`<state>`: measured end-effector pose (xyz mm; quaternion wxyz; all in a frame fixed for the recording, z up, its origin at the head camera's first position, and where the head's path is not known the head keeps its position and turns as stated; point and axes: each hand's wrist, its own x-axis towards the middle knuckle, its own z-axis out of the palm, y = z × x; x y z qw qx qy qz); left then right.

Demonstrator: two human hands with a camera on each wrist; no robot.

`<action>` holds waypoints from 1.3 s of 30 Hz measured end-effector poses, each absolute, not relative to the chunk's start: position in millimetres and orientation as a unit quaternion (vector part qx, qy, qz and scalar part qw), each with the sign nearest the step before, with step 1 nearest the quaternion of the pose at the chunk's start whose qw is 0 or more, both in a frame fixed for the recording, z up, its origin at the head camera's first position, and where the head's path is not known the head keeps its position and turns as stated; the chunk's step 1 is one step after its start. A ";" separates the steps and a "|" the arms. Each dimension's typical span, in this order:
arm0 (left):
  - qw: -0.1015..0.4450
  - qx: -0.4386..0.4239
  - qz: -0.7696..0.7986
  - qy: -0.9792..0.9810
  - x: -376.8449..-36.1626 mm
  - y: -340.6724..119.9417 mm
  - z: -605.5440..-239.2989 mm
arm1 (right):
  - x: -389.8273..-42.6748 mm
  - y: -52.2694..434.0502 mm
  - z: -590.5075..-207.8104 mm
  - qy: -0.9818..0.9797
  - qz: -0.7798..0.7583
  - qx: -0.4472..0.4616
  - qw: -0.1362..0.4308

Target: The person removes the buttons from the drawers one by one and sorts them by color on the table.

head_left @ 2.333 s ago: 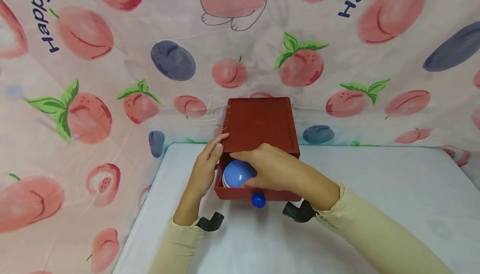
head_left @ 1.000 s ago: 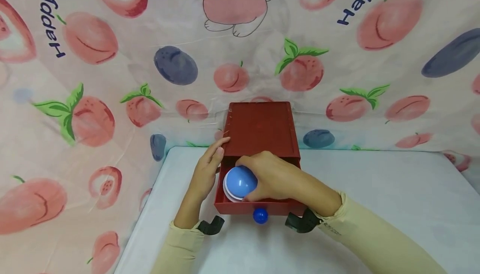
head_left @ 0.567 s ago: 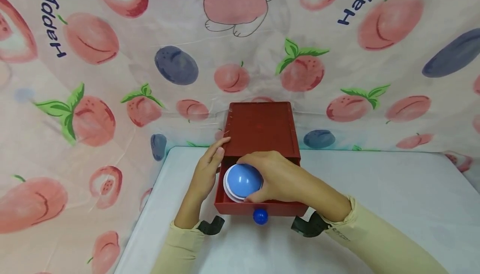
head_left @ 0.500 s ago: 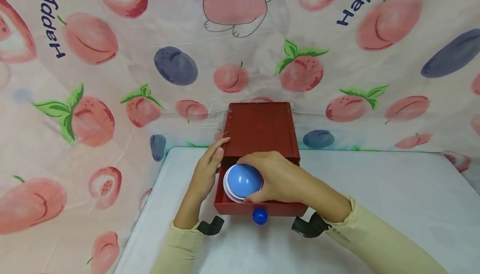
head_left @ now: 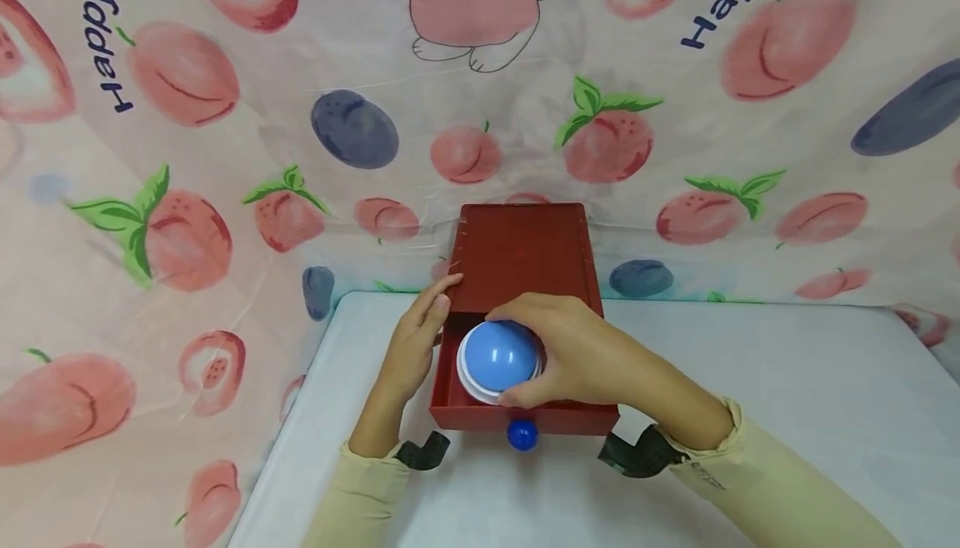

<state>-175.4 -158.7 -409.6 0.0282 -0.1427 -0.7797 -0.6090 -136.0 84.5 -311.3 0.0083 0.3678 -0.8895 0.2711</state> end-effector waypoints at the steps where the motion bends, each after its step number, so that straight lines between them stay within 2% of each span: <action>1: 0.029 -0.142 -0.609 -0.780 -175.2 -159.0 -409.6 | -135.3 86.1 -311.3 -0.889 0.275 0.367 0.014; 12: 0.026 -0.143 -0.614 -0.776 -174.9 -158.9 -409.4 | -133.4 124.2 -312.6 -0.883 0.346 0.315 0.037; 20: 0.031 -0.144 -0.615 -0.775 -175.7 -160.1 -408.6 | -138.9 155.8 -319.3 -0.889 0.374 0.247 0.092; 31: 0.032 -0.145 -0.613 -0.776 -176.7 -158.5 -407.8 | -150.7 194.4 -337.1 -0.875 0.437 0.187 0.097; 39: 0.029 -0.145 -0.618 -0.772 -176.8 -157.8 -409.2 | -161.0 218.0 -367.4 -0.891 0.428 0.109 0.105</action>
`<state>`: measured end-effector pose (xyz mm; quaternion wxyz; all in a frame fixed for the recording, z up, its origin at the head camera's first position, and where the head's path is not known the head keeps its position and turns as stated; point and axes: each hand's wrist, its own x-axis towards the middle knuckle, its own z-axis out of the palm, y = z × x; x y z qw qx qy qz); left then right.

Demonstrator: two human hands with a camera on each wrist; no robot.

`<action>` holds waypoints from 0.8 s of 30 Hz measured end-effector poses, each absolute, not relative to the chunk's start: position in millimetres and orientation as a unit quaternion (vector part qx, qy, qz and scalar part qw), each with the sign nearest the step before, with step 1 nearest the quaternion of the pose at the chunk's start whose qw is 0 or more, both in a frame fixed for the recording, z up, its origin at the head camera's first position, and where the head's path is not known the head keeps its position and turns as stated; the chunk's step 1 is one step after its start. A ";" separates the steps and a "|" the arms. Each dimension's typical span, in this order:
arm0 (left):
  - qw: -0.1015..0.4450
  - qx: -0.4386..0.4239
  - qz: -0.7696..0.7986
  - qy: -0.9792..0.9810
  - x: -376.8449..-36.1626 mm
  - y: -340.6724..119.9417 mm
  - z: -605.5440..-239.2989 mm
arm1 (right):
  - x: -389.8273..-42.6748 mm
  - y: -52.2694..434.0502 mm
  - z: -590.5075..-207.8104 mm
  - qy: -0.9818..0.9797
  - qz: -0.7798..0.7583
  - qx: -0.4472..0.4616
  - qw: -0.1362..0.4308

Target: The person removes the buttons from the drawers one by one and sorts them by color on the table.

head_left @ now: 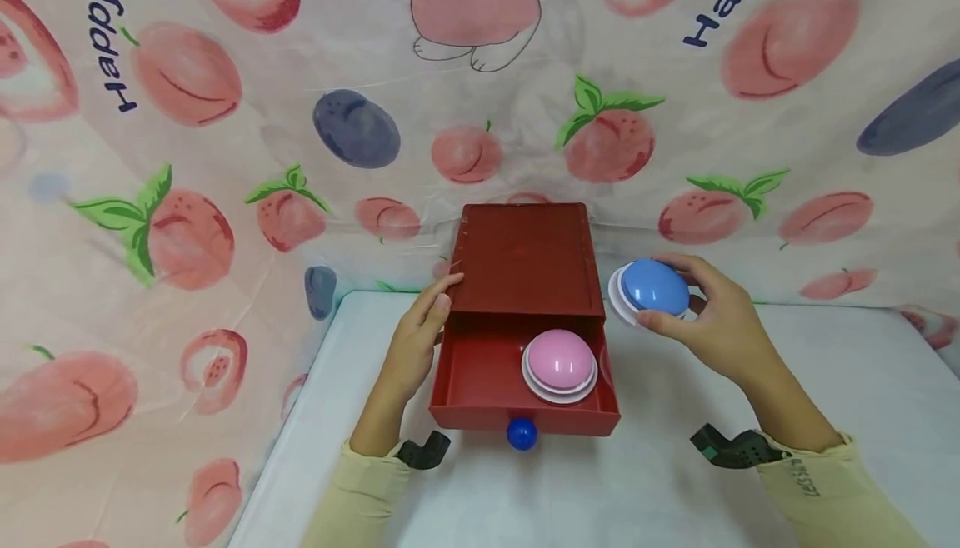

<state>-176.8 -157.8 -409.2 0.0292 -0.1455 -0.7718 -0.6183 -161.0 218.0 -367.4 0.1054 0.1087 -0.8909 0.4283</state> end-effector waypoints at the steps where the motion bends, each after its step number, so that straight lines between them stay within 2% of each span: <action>1: 0.029 -0.146 -0.618 -0.772 -176.9 -157.6 -409.6 | -162.8 220.5 -372.5 -0.894 0.425 0.101 0.102; 6: 0.030 -0.148 -0.616 -0.773 -176.9 -157.5 -409.5 | -175.1 229.4 -401.4 -0.906 0.407 0.074 0.088; 18: 0.031 -0.150 -0.614 -0.774 -175.5 -157.7 -409.2 | -201.2 248.2 -472.9 -0.918 0.395 0.039 -0.025; 24: 0.030 -0.148 -0.614 -0.774 -176.5 -158.2 -410.8 | -209.9 254.3 -496.7 -0.915 0.398 0.035 -0.049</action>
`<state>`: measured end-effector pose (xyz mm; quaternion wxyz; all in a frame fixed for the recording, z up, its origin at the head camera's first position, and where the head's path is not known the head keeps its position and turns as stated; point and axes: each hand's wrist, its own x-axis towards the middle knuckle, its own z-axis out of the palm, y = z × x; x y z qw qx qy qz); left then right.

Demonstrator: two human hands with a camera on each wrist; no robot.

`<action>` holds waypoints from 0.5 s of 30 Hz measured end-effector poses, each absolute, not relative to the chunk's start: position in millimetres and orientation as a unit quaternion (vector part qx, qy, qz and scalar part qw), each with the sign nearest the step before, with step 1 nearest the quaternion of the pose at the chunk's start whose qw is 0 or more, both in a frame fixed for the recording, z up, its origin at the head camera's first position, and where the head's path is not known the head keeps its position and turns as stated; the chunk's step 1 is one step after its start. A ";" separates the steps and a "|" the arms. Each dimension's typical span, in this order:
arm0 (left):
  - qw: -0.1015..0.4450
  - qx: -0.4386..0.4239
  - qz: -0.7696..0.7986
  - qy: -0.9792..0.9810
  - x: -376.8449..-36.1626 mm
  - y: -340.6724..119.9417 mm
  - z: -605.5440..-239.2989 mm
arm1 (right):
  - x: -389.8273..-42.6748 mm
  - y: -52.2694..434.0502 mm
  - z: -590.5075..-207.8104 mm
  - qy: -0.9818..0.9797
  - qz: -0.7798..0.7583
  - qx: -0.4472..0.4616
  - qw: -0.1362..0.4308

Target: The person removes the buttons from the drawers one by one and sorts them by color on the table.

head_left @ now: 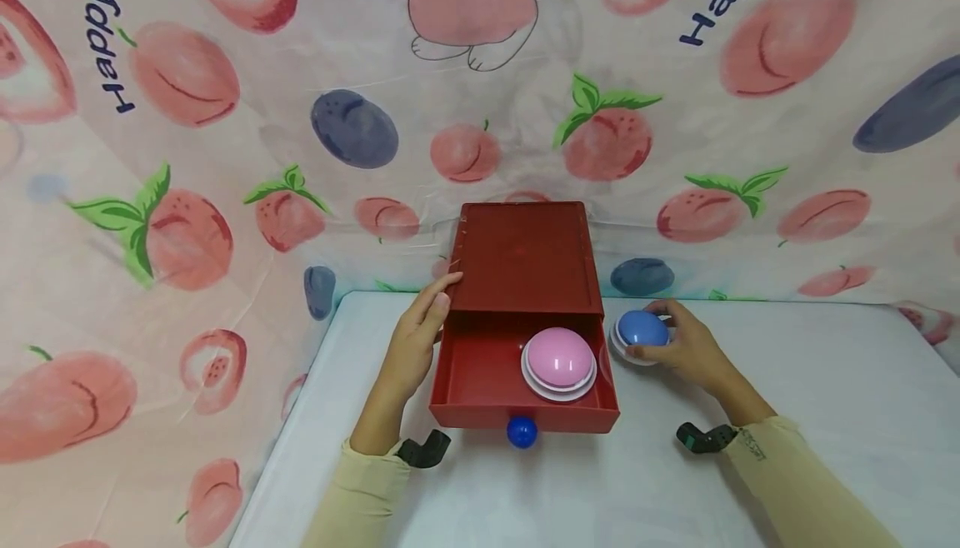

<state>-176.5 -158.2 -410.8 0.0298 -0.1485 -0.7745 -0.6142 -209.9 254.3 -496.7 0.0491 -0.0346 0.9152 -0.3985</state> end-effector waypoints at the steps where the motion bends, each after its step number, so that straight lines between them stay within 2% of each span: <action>1: 0.029 -0.147 -0.615 -0.774 -176.5 -158.3 -411.2 | -210.9 255.5 -499.6 0.915 -0.398 -0.033 0.052; 15: 0.027 -0.147 -0.611 -0.777 -175.9 -158.9 -409.6 | -214.6 265.1 -520.3 0.912 -0.402 -0.018 0.085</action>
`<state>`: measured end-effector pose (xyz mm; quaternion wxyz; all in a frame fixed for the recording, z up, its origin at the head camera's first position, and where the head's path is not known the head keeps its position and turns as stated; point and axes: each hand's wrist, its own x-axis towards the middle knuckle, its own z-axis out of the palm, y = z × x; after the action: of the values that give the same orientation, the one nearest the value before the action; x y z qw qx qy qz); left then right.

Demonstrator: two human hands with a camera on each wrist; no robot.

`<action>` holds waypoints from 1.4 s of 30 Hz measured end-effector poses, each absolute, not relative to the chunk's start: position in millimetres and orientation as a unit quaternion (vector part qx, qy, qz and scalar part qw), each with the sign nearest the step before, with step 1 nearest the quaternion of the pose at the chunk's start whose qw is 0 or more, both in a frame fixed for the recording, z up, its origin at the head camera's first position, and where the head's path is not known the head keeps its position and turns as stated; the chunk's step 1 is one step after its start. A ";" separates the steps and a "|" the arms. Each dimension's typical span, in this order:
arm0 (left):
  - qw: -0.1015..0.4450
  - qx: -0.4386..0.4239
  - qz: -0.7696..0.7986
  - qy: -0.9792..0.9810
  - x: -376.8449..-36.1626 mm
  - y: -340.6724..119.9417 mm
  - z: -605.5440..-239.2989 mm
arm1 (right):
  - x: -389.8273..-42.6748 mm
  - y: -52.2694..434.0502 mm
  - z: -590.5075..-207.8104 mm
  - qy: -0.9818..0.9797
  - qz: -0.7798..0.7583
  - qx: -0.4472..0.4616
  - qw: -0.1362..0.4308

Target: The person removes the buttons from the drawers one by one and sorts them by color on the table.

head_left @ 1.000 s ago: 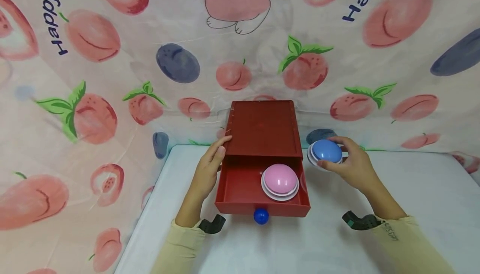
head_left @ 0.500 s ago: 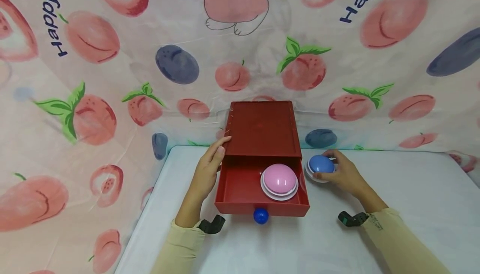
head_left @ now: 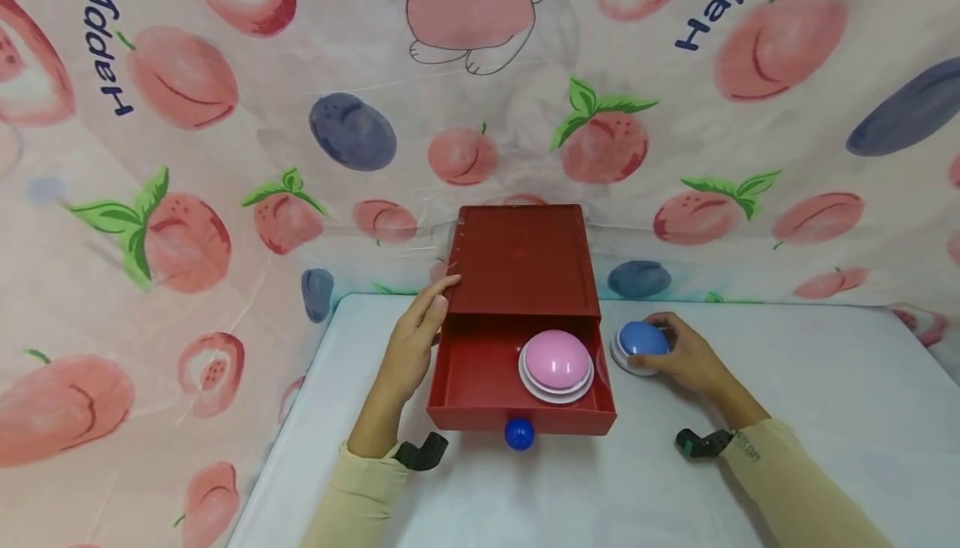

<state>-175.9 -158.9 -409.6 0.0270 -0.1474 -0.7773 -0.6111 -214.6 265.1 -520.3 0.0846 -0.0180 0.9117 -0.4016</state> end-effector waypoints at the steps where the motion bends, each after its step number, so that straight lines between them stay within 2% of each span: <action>1: 0.026 -0.148 -0.611 -0.777 -175.8 -159.2 -409.4 | -214.8 265.3 -522.1 0.911 -0.403 -0.019 0.082; 9: 0.030 -0.147 -0.612 -0.777 -176.4 -161.2 -408.6 | -214.8 266.6 -526.9 0.906 -0.419 -0.026 0.061; 42: 0.028 -0.150 -0.616 -0.773 -176.3 -158.9 -409.9 | -210.2 264.2 -524.4 0.904 -0.422 -0.015 0.069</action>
<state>-176.3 -158.9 -409.9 0.0276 -0.1504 -0.7730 -0.6157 -210.2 264.2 -524.4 0.0687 -0.0146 0.9037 -0.4224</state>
